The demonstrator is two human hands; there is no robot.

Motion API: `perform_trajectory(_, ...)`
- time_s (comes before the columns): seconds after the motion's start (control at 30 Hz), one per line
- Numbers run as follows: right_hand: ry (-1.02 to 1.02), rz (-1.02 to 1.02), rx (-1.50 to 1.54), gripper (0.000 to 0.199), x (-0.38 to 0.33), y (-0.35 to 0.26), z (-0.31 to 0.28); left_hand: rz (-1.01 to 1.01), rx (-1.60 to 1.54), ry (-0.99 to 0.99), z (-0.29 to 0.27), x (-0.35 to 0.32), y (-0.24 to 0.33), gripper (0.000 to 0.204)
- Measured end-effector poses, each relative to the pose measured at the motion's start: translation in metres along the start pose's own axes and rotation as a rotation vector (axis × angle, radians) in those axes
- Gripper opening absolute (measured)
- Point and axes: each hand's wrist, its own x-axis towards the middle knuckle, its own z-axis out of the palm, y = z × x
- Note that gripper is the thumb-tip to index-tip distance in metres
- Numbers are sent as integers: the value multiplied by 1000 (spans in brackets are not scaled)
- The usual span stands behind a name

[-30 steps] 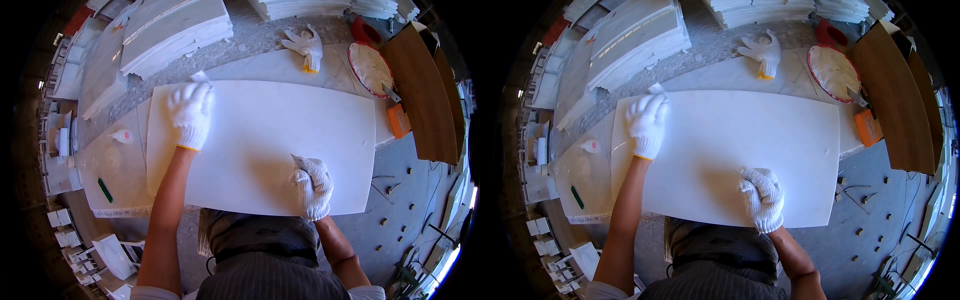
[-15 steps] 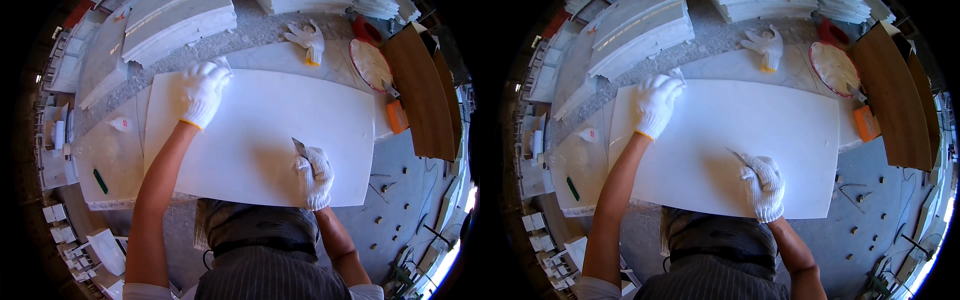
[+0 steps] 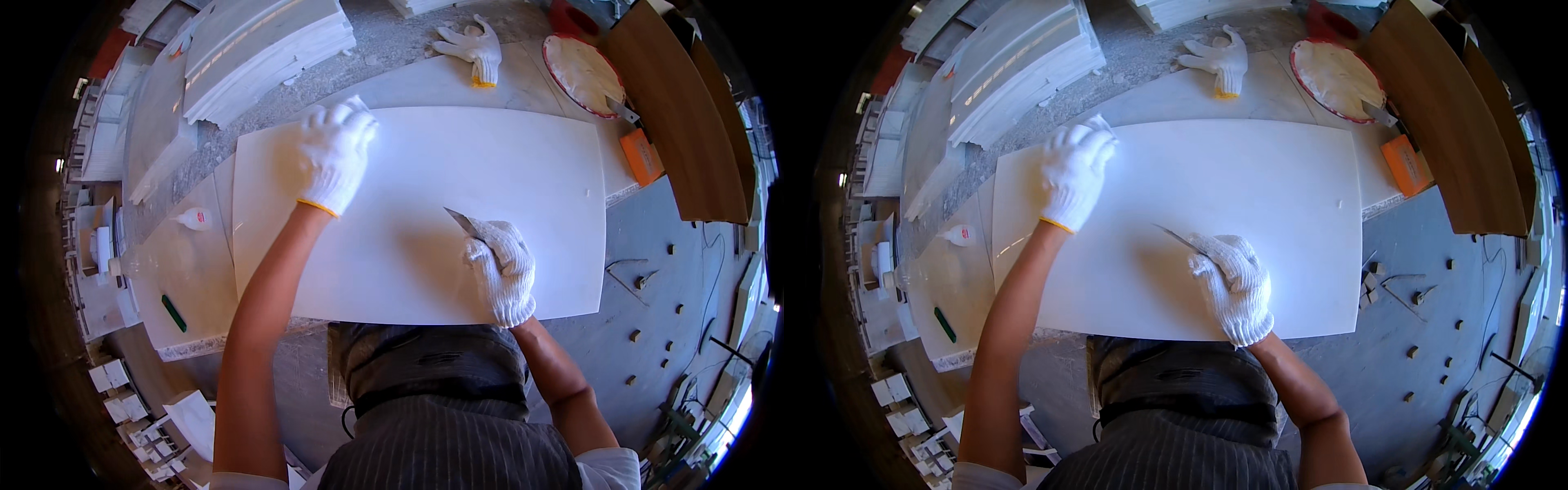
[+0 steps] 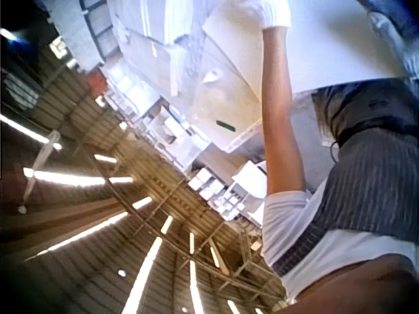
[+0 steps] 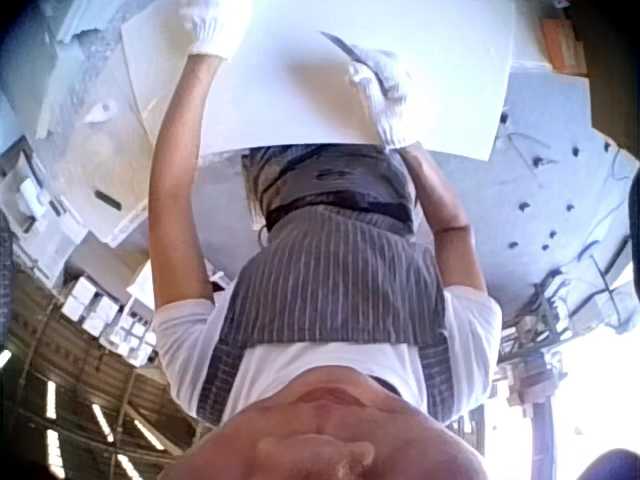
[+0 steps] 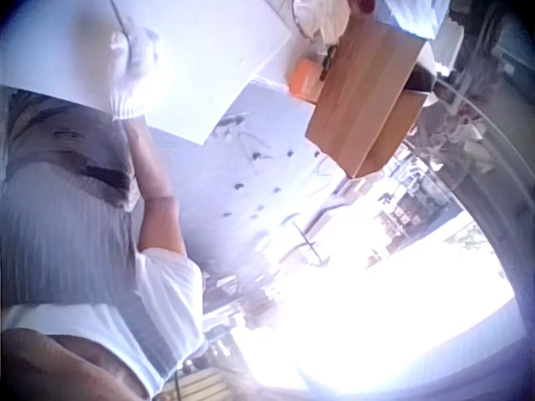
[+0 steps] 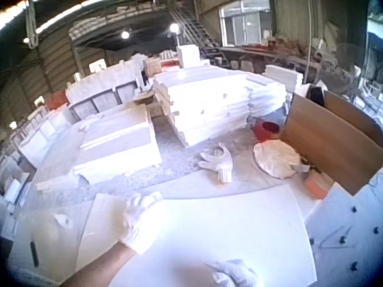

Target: The person uses a utility knife to scrape the surface of a large white plastic sheet on a workbench. They repeatedly scrape different areas and wipe the surface with gloved hands, removing residue or film from the sheet.

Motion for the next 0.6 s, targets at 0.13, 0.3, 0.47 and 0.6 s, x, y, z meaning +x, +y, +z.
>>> perform_trajectory(0.13,11,-48,-14,28,-1,7,0,121,-40,36,27,6,47,13)
perform_trajectory(0.3,24,-62,-9,28,-2,9,-1,125,3,50,58,42,40,15)
perform_trajectory(0.47,61,-66,-19,27,0,10,-3,-161,-78,233,52,58,10,17)
perform_trajectory(0.6,8,-31,-1,25,0,7,0,-63,-122,89,55,57,28,19)
